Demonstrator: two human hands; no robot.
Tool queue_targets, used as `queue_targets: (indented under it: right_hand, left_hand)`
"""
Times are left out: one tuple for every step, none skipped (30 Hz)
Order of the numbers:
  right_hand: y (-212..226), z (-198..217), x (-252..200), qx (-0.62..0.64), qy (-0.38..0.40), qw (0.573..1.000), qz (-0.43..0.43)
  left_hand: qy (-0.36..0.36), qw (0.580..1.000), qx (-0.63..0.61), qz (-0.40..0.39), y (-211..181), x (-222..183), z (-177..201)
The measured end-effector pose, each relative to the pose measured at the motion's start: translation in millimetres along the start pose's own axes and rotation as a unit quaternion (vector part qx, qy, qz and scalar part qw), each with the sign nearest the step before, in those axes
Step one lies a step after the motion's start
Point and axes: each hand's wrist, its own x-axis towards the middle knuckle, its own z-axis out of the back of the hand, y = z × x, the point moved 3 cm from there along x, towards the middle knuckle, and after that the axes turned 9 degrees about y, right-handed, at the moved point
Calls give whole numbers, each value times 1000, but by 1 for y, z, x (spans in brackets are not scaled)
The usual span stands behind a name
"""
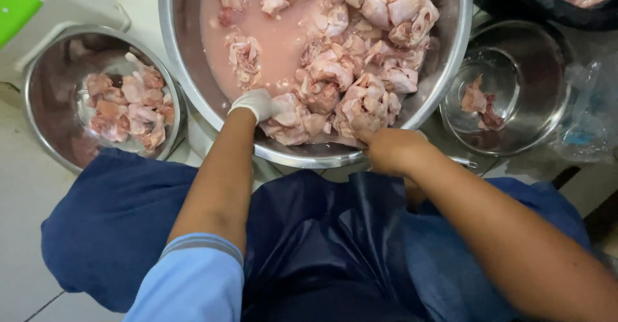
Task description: Cutting and trimming raw chicken pieces in a large metal basin filled with water.
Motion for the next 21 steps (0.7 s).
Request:
queue_targets:
  right_hand:
    - [0, 1, 2, -13, -15, 1000, -17]
    - [-1, 1, 3, -26, -30, 999, -34]
    - [-5, -1, 10, -27, -32, 998, -35]
    - [-9, -4, 17, -17, -35, 999, -24]
    - [-12, -6, 24, -7, -39, 999, -13]
    - [-14, -7, 29, -7, -42, 999, -14]
    - [-17, -9, 34, 0, -40, 999, -21]
    - [-20, -11, 39, 7, -39, 999, -28]
    - [-18, -7, 33, 8, -40, 999, -29]
    - [-15, -3, 28, 11, -40, 999, -32]
    - [-12, 2, 23, 13, -40, 999, -34]
    - [-15, 1, 23, 13, -41, 999, -33]
    - [-19, 1, 24, 24, -47, 998, -32]
    - [-22, 2, 24, 35, -53, 997, -31]
    - [-24, 1, 25, 35, -53, 997, -31]
    - [-26, 1, 26, 37, -59, 997, -29]
    - [-28, 0, 27, 40, -65, 997, -30]
    - [-29, 1, 26, 42, -65, 997, -30]
    - [-29, 1, 26, 46, -65, 996, -28]
    - [-29, 1, 25, 50, -64, 996, -26]
    - [-30, 2, 25, 51, -67, 996, -26]
  left_hand:
    - [-5, 1000, 3, 0, 0, 2, 0]
    - [-9, 1000, 5, 0, -5, 3, 0]
    - [-14, 1000, 7, 0, -5, 3, -1]
    - [-18, 1000, 9, 0, -6, 4, -1]
    - [-23, 1000, 11, 0, -7, 4, 0]
    - [-28, 1000, 14, -1, -8, 5, 1]
    - [-32, 999, 17, -1, -9, 6, 0]
    - [-36, 999, 20, -2, -9, 8, 0]
    - [-39, 999, 23, -2, -10, 9, -2]
    - [-43, 999, 26, -2, -10, 11, -3]
    - [-46, 999, 28, 0, -8, 12, -4]
    - [-50, 998, 30, 2, -7, 12, -6]
    - [-55, 998, 33, 4, -5, 13, -5]
    - [-60, 998, 36, 6, -4, 14, -4]
    - [-63, 997, 38, 8, -2, 15, -6]
    - [-66, 997, 41, 9, 0, 16, -9]
    - [-68, 997, 45, 10, 0, 18, -11]
    - [-71, 996, 48, 10, 0, 19, -12]
    - [-74, 996, 52, 10, 0, 20, -13]
    - [-76, 996, 55, 11, 0, 21, -14]
    - [-81, 995, 59, 11, -1, 22, -13]
